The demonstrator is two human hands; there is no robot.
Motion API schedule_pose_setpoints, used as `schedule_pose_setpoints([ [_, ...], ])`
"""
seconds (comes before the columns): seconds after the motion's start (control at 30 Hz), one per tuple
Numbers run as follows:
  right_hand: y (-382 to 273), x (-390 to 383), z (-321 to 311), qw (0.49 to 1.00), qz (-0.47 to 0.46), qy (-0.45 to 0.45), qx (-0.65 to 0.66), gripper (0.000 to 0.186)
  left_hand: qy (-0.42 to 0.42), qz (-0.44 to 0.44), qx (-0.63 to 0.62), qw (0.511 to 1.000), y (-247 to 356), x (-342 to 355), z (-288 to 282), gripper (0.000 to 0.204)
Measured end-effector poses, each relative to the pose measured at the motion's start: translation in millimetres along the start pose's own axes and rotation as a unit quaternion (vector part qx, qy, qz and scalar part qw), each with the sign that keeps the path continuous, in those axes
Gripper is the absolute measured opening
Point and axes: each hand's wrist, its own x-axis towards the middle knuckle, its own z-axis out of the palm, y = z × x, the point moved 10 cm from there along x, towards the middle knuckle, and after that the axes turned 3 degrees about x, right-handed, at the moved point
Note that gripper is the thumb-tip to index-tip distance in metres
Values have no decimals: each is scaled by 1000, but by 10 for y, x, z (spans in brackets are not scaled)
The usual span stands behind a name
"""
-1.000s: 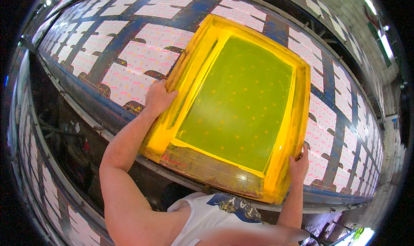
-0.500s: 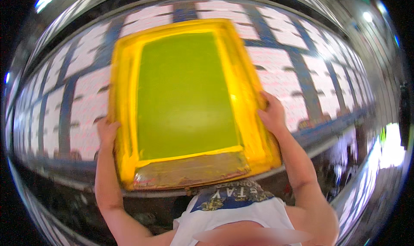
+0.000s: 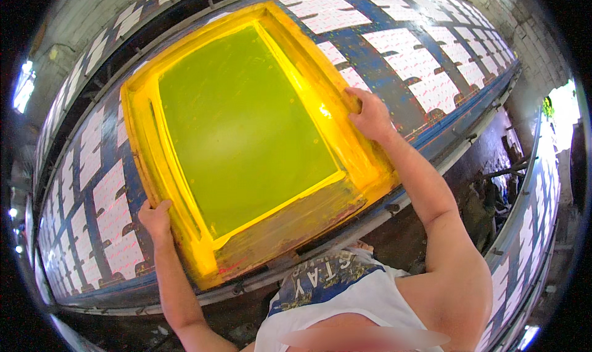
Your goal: The person repeatedly places a yellow screen-printing frame over printed sheets on a conveyor, pulls a squeegee across the green ink to transfer the print, then lifts and repositions the frame to the next sheet. The process continues along the moving line of sheets.
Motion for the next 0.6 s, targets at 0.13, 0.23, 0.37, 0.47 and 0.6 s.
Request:
schedule_pose_setpoints([
  [0.13, 718, 12, -285, 999, 38, 0, 11, 62, -7, 5, 39, 999, 560, -390, 538, 31],
  [0.23, 1115, 23, -470, 999, 47, -2, 2, 65, -17, -40, 15, 999, 749, -639, 893, 29],
  [0.37, 1652, 60, -632, 996, 79, -27, 12, 68, -10, -33, -18, 999, 954, -923, 1242, 31],
  [0.47, 1816, 156, -771, 998, 53, -16, 8, 71, 3, -53, -42, 998, 1016, -1036, 1424, 32],
  [0.6, 2065, 135, -848, 995, 83, -31, 44, 74, -7, -30, -21, 999, 1181, -1138, 1551, 30],
])
